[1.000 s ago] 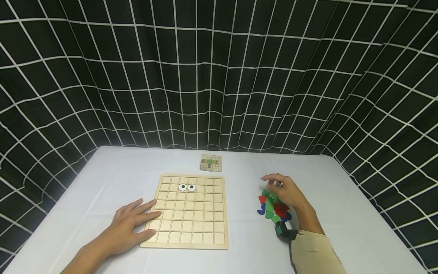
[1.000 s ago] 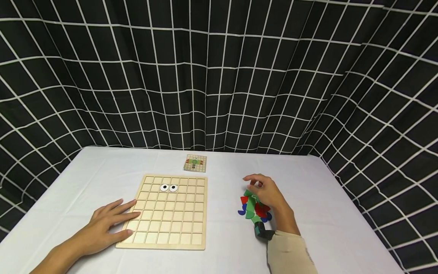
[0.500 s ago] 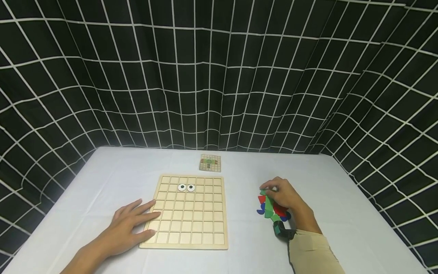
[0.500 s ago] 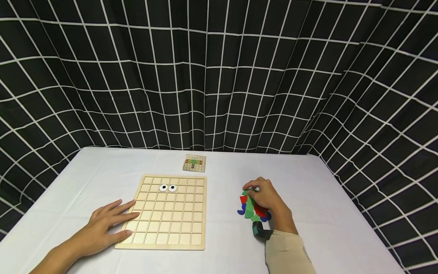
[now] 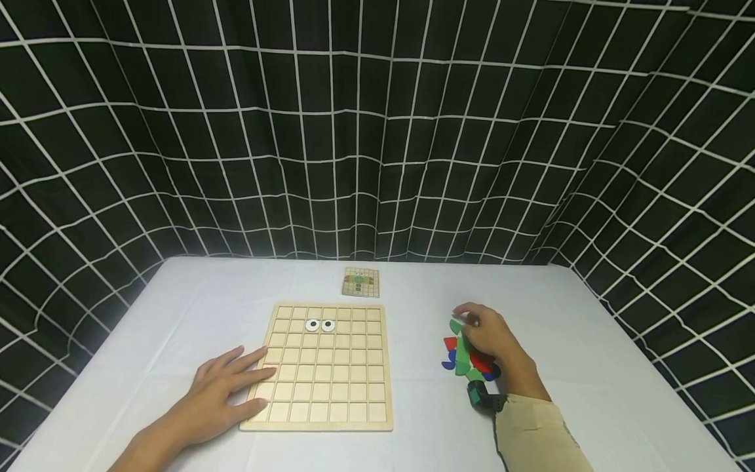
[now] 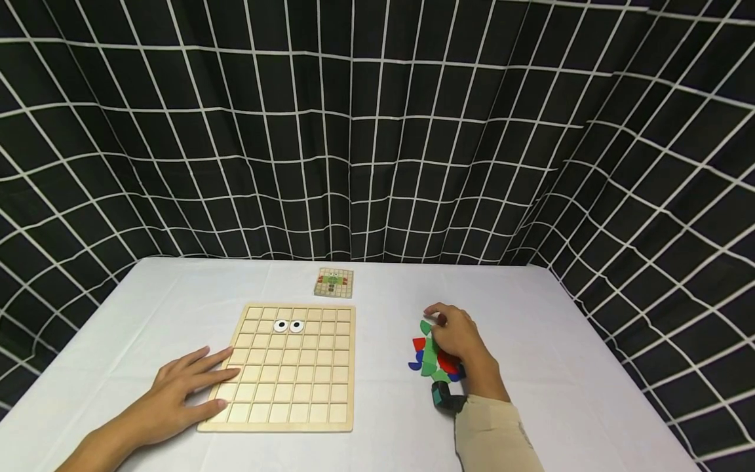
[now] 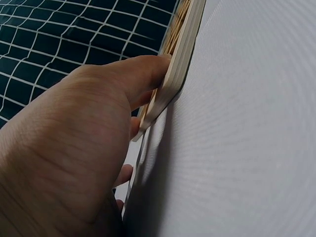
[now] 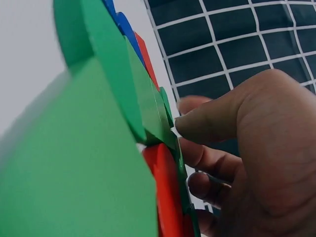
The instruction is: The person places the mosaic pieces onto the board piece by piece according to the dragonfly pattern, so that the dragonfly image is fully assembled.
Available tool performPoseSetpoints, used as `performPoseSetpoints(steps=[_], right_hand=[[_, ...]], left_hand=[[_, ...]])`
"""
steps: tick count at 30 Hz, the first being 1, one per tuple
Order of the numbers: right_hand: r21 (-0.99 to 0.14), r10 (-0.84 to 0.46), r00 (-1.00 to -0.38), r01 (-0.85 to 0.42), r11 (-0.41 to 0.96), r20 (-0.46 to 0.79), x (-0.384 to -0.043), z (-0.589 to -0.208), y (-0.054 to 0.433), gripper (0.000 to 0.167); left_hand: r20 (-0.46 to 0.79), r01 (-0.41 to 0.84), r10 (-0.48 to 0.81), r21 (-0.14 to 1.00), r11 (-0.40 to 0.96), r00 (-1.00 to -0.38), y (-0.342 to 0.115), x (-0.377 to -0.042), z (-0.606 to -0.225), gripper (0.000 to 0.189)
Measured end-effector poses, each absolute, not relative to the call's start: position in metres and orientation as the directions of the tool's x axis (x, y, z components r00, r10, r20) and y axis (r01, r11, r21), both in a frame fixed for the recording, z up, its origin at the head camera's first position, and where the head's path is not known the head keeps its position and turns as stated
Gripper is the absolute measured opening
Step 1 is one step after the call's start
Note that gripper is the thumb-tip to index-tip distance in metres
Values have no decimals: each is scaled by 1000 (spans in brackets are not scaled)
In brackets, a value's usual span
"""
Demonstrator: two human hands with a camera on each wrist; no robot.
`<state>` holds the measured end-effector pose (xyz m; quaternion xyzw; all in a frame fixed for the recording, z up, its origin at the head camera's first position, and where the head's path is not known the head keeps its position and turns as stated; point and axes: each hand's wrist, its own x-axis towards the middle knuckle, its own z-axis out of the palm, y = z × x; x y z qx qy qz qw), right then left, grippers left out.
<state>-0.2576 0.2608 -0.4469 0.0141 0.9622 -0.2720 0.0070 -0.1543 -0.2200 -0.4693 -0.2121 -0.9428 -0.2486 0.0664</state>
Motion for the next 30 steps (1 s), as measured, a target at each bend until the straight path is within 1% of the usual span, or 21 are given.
performPoseSetpoints(steps=[1,3,9,17,22,30], right_hand=[[-525,11,-1000,23,851,-27,-257,-447,261,33],[-516,-4,-1000,11,857,-27,-258,-447,260,37],[-487,-15,-1000,-4,874,-19,-258,-446,258,34],[-464,-20,-999,1,886,-42,-257,-446,259,31],[-481,-8,-999,16,876,-48,-257,-446,260,28],[-556,25,-1000,29,831,-14,-257,-445,260,34]], left_hand=[[227,429,365,442,788,-903,-220,-154,-469,41],[225,428,365,442,788,-903,-220,-154,-468,41],[223,425,362,441,791,-905,-220,-154,-469,40],[236,439,371,437,785,-898,-222,-155,-473,40],[244,443,372,430,786,-896,-221,-156,-472,41],[223,423,359,440,792,-906,-220,-154,-471,41]])
